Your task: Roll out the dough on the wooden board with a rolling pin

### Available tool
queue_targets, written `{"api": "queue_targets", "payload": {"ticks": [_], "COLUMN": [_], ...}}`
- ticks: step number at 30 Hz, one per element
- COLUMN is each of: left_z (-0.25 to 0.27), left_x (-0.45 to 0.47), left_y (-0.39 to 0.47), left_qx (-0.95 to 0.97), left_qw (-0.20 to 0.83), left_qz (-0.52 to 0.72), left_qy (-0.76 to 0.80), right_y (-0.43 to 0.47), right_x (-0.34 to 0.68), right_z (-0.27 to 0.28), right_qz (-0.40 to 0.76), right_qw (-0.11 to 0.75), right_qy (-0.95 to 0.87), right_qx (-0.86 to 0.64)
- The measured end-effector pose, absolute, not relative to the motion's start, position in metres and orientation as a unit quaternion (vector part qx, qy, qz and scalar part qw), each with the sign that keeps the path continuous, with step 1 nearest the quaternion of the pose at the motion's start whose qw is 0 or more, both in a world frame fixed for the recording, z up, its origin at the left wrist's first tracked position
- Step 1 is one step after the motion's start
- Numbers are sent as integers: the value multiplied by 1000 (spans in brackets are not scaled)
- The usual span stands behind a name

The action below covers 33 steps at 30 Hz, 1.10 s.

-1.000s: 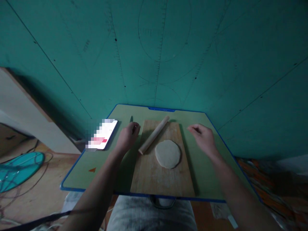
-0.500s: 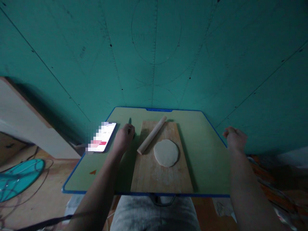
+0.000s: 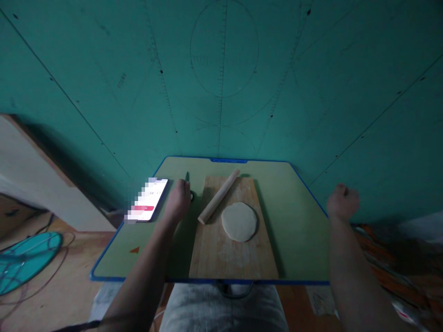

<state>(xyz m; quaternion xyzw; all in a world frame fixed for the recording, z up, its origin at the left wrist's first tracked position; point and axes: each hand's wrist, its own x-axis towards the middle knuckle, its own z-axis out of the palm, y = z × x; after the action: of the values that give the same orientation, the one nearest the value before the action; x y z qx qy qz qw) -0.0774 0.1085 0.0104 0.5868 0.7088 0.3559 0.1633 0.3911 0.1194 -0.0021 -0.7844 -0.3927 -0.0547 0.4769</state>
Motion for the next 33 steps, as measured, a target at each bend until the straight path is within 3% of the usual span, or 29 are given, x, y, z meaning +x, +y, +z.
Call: {"api": "queue_targets", "payload": {"ticks": [7,26,33], "left_z": [13,11,13], "left_x": [-77,-77,-76], "left_y": [108,109,108], "left_qx": [589,541,534], "left_qw": [165,346,342], "left_qz": [395,513,523], "left_qy": [685,569,570], "right_y": [121,132,133], "right_x": [376,364,361], "right_z": [7,-5,-7], "right_qz": [-54,-57,-43], "right_qw": [506,531,525], "right_qy": [-326,-401,-410], "right_qx": [-797,-744,-745]}}
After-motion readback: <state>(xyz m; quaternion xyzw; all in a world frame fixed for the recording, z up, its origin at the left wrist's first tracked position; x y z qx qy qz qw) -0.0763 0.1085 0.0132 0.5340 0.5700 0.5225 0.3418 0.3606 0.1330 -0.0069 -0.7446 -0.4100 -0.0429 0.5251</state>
